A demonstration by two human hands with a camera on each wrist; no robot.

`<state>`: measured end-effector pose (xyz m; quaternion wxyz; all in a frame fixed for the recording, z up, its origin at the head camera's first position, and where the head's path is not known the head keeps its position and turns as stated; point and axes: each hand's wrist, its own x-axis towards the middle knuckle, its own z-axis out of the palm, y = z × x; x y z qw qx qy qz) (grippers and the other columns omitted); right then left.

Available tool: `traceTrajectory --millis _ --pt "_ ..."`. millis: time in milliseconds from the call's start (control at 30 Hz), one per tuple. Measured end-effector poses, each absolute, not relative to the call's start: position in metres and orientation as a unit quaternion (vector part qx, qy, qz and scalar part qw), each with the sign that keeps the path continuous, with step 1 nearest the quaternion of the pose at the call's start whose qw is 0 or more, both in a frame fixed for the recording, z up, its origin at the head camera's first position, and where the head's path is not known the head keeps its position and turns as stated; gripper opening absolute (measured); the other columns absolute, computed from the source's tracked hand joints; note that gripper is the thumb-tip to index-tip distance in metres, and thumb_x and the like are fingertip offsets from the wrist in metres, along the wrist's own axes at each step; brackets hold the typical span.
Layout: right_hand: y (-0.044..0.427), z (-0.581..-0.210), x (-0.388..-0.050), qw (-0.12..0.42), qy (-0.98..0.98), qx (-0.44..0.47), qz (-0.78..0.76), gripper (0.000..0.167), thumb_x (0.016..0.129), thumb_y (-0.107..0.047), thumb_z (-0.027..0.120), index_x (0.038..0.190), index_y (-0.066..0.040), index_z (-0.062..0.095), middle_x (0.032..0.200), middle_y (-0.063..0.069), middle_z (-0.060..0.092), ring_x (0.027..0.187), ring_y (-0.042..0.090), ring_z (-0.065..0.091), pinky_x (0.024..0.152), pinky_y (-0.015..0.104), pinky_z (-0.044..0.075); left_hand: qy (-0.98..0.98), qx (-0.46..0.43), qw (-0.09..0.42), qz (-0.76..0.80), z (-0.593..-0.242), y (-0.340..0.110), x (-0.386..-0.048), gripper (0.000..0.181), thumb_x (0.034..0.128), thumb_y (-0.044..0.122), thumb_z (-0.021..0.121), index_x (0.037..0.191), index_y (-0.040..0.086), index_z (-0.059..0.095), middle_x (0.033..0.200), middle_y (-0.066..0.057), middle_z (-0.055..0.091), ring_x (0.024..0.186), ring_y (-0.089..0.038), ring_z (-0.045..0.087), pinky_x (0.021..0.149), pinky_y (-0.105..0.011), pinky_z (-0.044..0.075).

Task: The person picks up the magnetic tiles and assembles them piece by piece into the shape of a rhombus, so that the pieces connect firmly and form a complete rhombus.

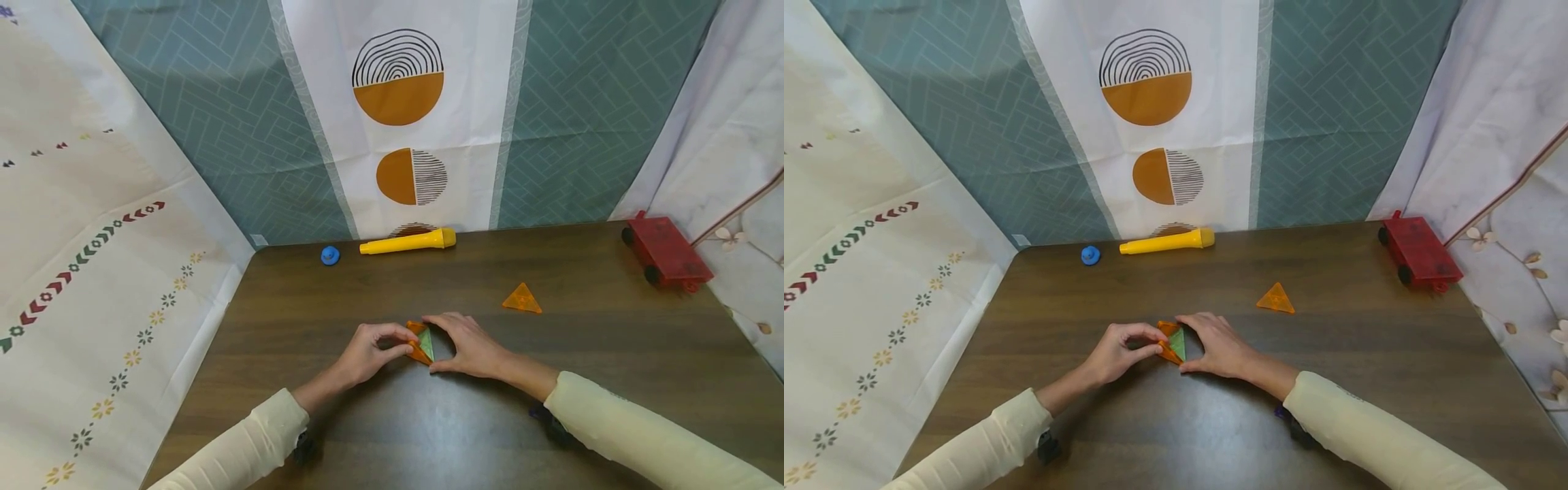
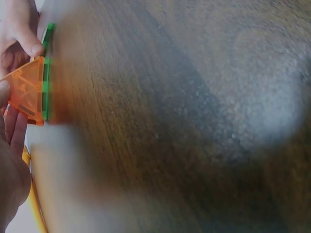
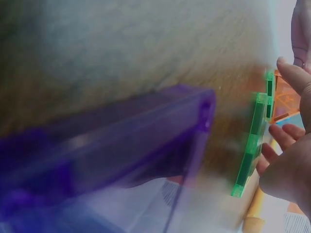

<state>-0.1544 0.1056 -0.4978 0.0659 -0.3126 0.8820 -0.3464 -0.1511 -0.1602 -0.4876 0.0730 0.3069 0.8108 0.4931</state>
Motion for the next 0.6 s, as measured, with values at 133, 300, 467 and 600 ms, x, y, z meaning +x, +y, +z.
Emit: traceTrajectory --millis 133,300,467,600 --pt "0.1031 -0.4956 -0.1542 0.08 0.87 -0.311 -0.373 0.09 0.082 -0.041 0.094 0.156 -0.01 0.051 0.153 0.01 0.057 0.139 0.034 0.051 0.115 0.064 0.036 0.812 0.311 0.068 0.488 -0.4887 -0.1614 -0.1506 0.026 0.0944 0.009 0.081 0.118 0.019 0.08 0.113 0.008 0.077 0.104 -0.012 0.074 0.094 -0.031 0.06" --pt "0.0992 -0.4931 -0.1552 0.082 0.839 -0.323 -0.43 0.082 0.083 -0.029 0.095 0.149 -0.012 0.05 0.152 0.009 0.057 0.136 0.033 0.055 0.114 0.062 0.041 0.811 0.343 0.034 0.473 -0.4903 -0.1616 -0.1515 0.024 0.0938 0.009 0.082 0.116 0.018 0.08 0.111 0.008 0.078 0.099 -0.01 0.074 0.092 -0.035 0.061" --pt "0.0965 -0.4911 -0.156 0.09 0.819 -0.334 -0.458 0.063 0.083 -0.022 0.095 0.134 -0.014 0.058 0.157 0.008 0.053 0.138 0.033 0.056 0.113 0.056 0.046 0.817 0.358 -0.006 0.452 -0.4906 -0.1612 -0.1514 0.023 0.092 0.012 0.084 0.113 0.02 0.081 0.11 0.01 0.075 0.093 -0.008 0.069 0.088 -0.036 0.062" --pt "0.0966 -0.4929 -0.1553 0.098 0.823 -0.329 -0.453 0.056 0.085 -0.023 0.094 0.132 -0.016 0.064 0.156 0.006 0.054 0.139 0.032 0.055 0.114 0.055 0.045 0.821 0.359 -0.025 0.443 -0.4918 -0.1607 -0.1501 0.023 0.0903 0.011 0.086 0.112 0.019 0.081 0.109 0.008 0.073 0.091 -0.009 0.067 0.085 -0.034 0.062"
